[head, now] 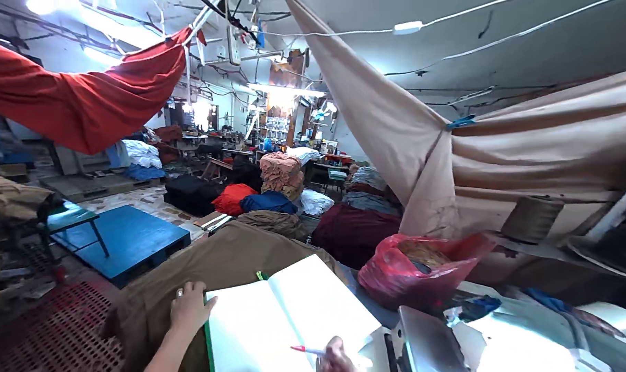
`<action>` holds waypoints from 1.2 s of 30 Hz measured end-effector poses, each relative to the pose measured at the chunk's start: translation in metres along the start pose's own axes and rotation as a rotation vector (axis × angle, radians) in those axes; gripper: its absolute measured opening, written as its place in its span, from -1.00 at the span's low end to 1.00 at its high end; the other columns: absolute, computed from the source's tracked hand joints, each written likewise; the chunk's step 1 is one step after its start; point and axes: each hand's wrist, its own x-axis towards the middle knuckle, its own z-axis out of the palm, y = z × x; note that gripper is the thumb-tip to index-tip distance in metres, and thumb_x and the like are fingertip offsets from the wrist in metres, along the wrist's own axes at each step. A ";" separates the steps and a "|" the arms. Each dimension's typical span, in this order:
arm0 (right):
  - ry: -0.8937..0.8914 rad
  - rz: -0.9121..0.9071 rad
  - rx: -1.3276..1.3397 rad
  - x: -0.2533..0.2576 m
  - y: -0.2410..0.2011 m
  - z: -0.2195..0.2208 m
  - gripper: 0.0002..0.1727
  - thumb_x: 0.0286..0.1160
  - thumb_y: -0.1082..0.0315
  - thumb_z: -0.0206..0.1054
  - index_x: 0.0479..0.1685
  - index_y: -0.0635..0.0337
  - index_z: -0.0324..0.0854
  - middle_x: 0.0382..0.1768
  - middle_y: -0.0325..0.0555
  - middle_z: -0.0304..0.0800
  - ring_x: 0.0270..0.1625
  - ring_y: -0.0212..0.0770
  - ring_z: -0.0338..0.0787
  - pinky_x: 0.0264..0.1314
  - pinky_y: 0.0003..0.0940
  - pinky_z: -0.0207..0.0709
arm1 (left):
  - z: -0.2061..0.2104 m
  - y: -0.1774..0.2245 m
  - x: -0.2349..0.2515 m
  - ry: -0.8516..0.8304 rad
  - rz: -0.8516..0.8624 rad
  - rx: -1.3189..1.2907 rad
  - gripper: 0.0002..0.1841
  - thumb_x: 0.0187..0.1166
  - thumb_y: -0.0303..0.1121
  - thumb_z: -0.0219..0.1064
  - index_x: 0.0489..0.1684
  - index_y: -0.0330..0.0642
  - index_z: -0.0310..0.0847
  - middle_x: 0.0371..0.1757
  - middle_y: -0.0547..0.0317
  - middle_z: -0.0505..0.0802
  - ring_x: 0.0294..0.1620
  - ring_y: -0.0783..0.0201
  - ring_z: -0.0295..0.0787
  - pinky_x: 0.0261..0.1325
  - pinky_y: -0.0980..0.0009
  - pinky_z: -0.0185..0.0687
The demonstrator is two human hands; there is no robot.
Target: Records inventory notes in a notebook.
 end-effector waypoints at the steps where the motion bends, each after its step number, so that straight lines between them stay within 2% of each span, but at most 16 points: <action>1: 0.012 -0.016 0.004 0.017 0.006 0.010 -0.89 0.46 0.23 0.50 -0.40 -0.10 0.73 -0.48 -0.22 0.82 -0.44 -0.37 0.82 -0.31 -0.48 0.72 | -0.006 -0.011 0.002 -0.027 -0.048 -0.038 -0.24 0.52 0.16 0.43 0.52 -0.27 0.48 0.56 -0.36 0.54 0.59 -0.35 0.45 0.52 -0.29 0.40; 3: 0.023 -0.020 0.016 0.051 0.019 0.030 -0.90 0.44 0.24 0.47 -0.40 -0.06 0.71 -0.52 -0.21 0.78 -0.44 -0.33 0.80 -0.30 -0.42 0.71 | -0.012 -0.024 0.007 -0.082 -0.049 -0.150 -0.22 0.47 0.12 0.50 0.49 -0.32 0.48 0.40 -0.34 0.68 0.46 -0.27 0.60 0.51 -0.22 0.46; 6: 0.008 -0.024 0.013 0.100 0.044 0.043 -0.83 0.57 0.27 0.31 -0.08 0.11 0.75 -0.27 -0.01 0.90 -0.25 -0.20 0.89 -0.16 -0.33 0.78 | -0.012 -0.026 0.011 -0.142 -0.004 -0.256 -0.35 0.51 -0.02 0.51 0.44 -0.32 0.53 0.31 -0.28 0.73 0.40 -0.19 0.64 0.54 -0.14 0.45; 8: 0.032 -0.051 -0.033 0.127 0.060 0.043 -0.81 0.61 0.39 0.21 0.06 0.23 0.63 -0.13 0.09 0.89 -0.20 -0.15 0.89 -0.14 -0.31 0.78 | -0.014 -0.019 0.008 -0.165 -0.009 -0.288 -0.42 0.54 -0.07 0.50 0.39 -0.32 0.59 0.32 -0.27 0.72 0.40 -0.16 0.64 0.54 -0.08 0.46; 11: 0.096 -0.129 -0.130 0.156 0.086 0.035 -0.90 0.54 0.55 0.24 -0.07 0.31 0.59 -0.23 0.07 0.86 -0.37 -0.23 0.82 -0.25 -0.38 0.74 | -0.014 -0.013 0.005 -0.153 -0.051 -0.357 -0.50 0.55 -0.15 0.49 0.34 -0.30 0.61 0.23 -0.20 0.78 0.32 -0.10 0.71 0.48 -0.04 0.51; 13: 0.112 -0.193 -0.191 0.167 0.107 0.024 -0.93 0.48 0.59 0.29 -0.14 0.34 0.58 -0.30 0.07 0.84 -0.44 -0.26 0.79 -0.31 -0.41 0.72 | -0.008 -0.019 0.008 -0.139 -0.065 -0.461 -0.57 0.55 -0.20 0.49 0.29 -0.24 0.64 0.13 -0.12 0.82 0.15 -0.01 0.81 0.30 0.01 0.70; 17: 0.167 -0.256 -0.281 0.168 0.142 0.006 -0.95 0.44 0.59 0.32 -0.20 0.37 0.61 -0.34 0.05 0.85 -0.39 -0.24 0.83 -0.25 -0.37 0.77 | -0.001 -0.025 0.008 -0.185 -0.117 -0.635 -0.44 0.50 -0.15 0.55 0.39 -0.28 0.56 0.16 -0.19 0.79 0.03 0.01 0.83 0.16 0.07 0.76; 18: 0.164 -0.257 -0.284 0.165 0.147 0.002 -0.93 0.45 0.59 0.31 -0.17 0.38 0.63 -0.32 0.04 0.85 -0.35 -0.23 0.85 -0.20 -0.35 0.79 | -0.001 -0.025 0.007 -0.191 -0.117 -0.600 -0.46 0.55 -0.11 0.50 0.37 -0.28 0.58 0.15 -0.18 0.80 0.04 0.02 0.83 0.17 0.07 0.75; 20: 0.139 -0.256 -0.289 0.161 0.150 -0.001 -0.87 0.46 0.57 0.30 -0.10 0.39 0.67 -0.29 0.03 0.87 -0.32 -0.24 0.86 -0.17 -0.37 0.79 | -0.008 -0.020 0.005 -0.230 -0.091 -0.430 -0.52 0.65 -0.05 0.37 0.31 -0.28 0.67 0.21 -0.18 0.80 0.23 -0.03 0.75 0.36 -0.02 0.58; 23: 0.095 -0.231 -0.316 0.150 0.151 -0.002 -0.83 0.48 0.56 0.30 -0.04 0.40 0.71 -0.23 0.02 0.88 -0.28 -0.27 0.86 -0.11 -0.38 0.79 | -0.012 -0.019 -0.009 -0.261 -0.059 -0.345 -0.54 0.68 -0.06 0.32 0.35 -0.22 0.62 0.26 -0.15 0.77 0.33 -0.06 0.70 0.46 -0.07 0.50; 25: 0.053 -0.215 -0.351 0.139 0.151 0.002 -0.84 0.49 0.58 0.31 -0.04 0.40 0.72 -0.20 0.01 0.89 -0.25 -0.27 0.87 -0.08 -0.37 0.80 | -0.003 -0.030 -0.025 -0.233 -0.076 -0.479 -0.54 0.66 -0.09 0.35 0.36 -0.22 0.59 0.14 -0.12 0.82 0.17 -0.01 0.78 0.33 -0.04 0.61; 28: -0.014 -0.178 -0.480 0.125 0.150 0.008 -0.87 0.47 0.58 0.37 -0.08 0.39 0.73 -0.22 -0.03 0.90 -0.26 -0.29 0.87 -0.08 -0.38 0.79 | 0.024 -0.042 -0.053 -0.095 -0.194 -0.921 -0.64 0.62 -0.29 0.44 0.29 -0.22 0.60 -0.01 0.01 0.89 -0.05 0.15 0.90 -0.03 0.17 0.84; 31: -0.066 -0.157 -0.598 0.127 0.147 0.013 -0.89 0.42 0.58 0.43 -0.13 0.38 0.73 -0.29 -0.09 0.89 -0.35 -0.35 0.83 -0.20 -0.44 0.77 | 0.025 -0.041 -0.064 -0.078 -0.293 -1.300 -0.69 0.62 -0.49 0.38 0.28 -0.26 0.56 0.09 -0.05 0.85 0.00 0.08 0.90 -0.03 0.14 0.88; 36: -0.114 -0.238 -0.671 0.135 0.152 0.018 -0.88 0.34 0.60 0.43 -0.18 0.38 0.73 -0.36 -0.15 0.88 -0.47 -0.49 0.74 -0.41 -0.60 0.65 | 0.023 -0.049 -0.057 -0.142 -0.303 -1.420 -0.71 0.60 -0.55 0.38 0.24 -0.29 0.59 0.05 -0.06 0.86 -0.06 0.10 0.90 -0.02 0.19 0.86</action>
